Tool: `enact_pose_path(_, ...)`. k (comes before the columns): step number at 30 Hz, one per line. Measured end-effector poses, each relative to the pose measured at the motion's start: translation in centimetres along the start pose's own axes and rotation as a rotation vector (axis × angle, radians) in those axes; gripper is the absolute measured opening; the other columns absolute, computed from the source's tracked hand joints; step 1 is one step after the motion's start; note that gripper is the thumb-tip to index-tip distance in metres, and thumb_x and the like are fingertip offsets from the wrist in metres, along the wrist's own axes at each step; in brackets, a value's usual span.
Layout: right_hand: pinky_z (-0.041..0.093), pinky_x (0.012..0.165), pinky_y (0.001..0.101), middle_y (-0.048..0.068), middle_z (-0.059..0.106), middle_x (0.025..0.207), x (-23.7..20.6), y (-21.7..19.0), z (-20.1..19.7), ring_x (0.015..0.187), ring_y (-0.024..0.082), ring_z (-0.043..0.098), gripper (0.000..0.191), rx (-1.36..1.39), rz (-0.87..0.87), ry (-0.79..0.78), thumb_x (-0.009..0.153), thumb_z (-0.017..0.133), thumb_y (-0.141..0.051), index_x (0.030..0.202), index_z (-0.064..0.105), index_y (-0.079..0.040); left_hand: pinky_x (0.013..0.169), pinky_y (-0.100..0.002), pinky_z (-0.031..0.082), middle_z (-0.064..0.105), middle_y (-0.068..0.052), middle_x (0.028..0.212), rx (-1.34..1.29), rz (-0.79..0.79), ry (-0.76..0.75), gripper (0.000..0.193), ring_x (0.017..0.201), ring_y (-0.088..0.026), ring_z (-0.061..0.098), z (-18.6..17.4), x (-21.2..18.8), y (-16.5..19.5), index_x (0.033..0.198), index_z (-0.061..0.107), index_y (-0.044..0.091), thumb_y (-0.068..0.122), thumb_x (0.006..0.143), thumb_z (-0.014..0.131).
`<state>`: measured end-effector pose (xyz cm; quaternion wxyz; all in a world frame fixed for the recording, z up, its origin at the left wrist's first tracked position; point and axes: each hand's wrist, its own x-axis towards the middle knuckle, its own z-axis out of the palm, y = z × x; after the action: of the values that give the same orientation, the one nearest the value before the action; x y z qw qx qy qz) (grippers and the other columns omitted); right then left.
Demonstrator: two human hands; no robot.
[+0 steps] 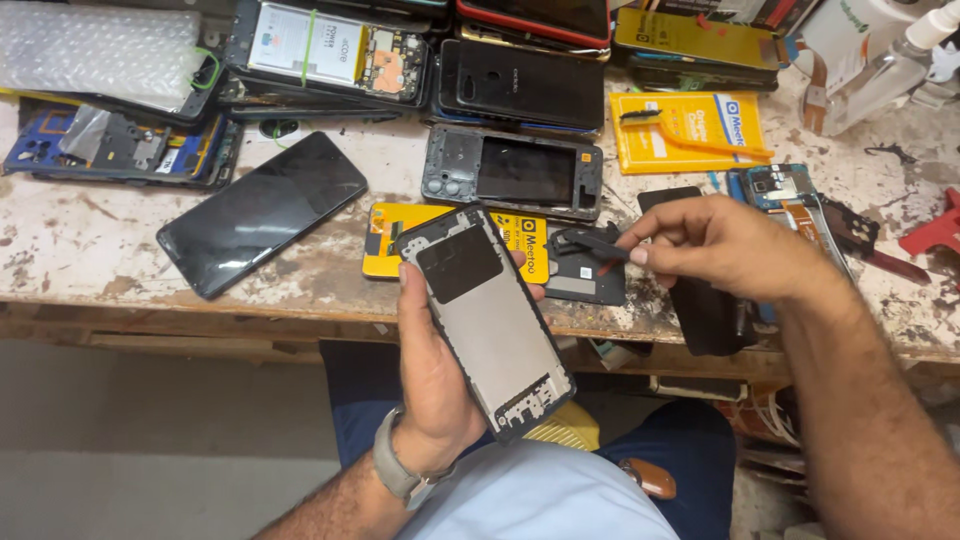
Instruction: The person uses a metal spudger to pry and separate the screen assembly from the smartphone frame. They then pick up a new screen assembly and align it with the phone body, preparing to install it.
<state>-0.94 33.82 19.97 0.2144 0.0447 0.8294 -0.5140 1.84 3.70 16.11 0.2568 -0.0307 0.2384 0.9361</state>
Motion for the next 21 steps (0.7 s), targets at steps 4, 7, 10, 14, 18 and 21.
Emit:
enact_pose_path(4,0.052,0.064,0.0270,0.005,0.073,0.079,-0.3,-0.5,-1.6,0.070,0.012,0.063,0.032,-0.066,0.010,-0.051,0.087,0.074,-0.012,0.117,0.079,-0.001,0.080,-0.038,0.059,0.070,-0.019,0.107,-0.003,0.011,-0.017,0.082,0.090,-0.023,0.069,-0.3,-0.1,-0.2,0.137,0.058,0.003,0.070,0.102,0.025)
enact_pose_path(7,0.052,0.066,0.0275,0.005,0.075,0.081,-0.4,-0.5,-2.1,0.071,0.013,0.065,0.034,0.004,-0.008,-0.047,0.085,0.074,-0.009,0.117,0.079,0.000,0.080,-0.039,0.060,0.069,-0.018,0.109,0.058,0.020,0.013,0.073,0.092,-0.024,0.070,-0.5,-0.1,-0.4,0.137,0.057,0.003,0.062,0.103,0.033)
enact_pose_path(10,0.054,0.068,0.0275,0.005,0.077,0.086,-0.3,-0.4,-2.0,0.073,0.013,0.066,0.035,0.071,-0.028,-0.037,0.085,0.074,-0.008,0.119,0.077,-0.001,0.082,-0.040,0.061,0.070,-0.018,0.112,0.133,0.009,0.012,0.064,0.094,-0.024,0.070,-0.3,0.0,-0.4,0.138,0.056,0.002,0.053,0.104,0.040)
enact_pose_path(14,0.056,0.070,0.0280,0.006,0.077,0.084,0.3,-0.6,-1.5,0.074,0.013,0.068,0.037,-0.002,-0.020,-0.091,0.086,0.074,-0.010,0.123,0.077,-0.004,0.081,-0.039,0.060,0.071,-0.020,0.113,0.124,-0.045,-0.042,0.063,0.094,-0.024,0.070,0.3,0.3,-0.2,0.137,0.055,0.001,0.052,0.105,0.038)
enact_pose_path(18,0.057,0.066,0.0230,0.002,0.078,0.085,0.5,-1.1,-1.0,0.072,0.007,0.067,0.036,-0.050,-0.062,-0.145,0.089,0.071,-0.015,0.124,0.075,-0.006,0.085,-0.039,0.059,0.070,-0.017,0.119,0.153,-0.086,0.001,0.066,0.098,-0.025,0.070,1.5,1.0,-0.3,0.136,0.055,0.001,0.055,0.103,0.037)
enact_pose_path(21,0.030,0.042,0.0209,0.001,0.066,0.069,0.2,-1.4,-1.0,0.051,0.005,0.046,0.038,0.000,0.075,-0.134,0.091,0.069,-0.017,0.127,0.077,-0.010,0.095,-0.041,0.058,0.066,-0.014,0.125,0.124,-0.038,-0.005,0.067,0.109,-0.021,0.067,2.2,1.4,-0.5,0.138,0.053,0.002,0.056,0.101,0.040)
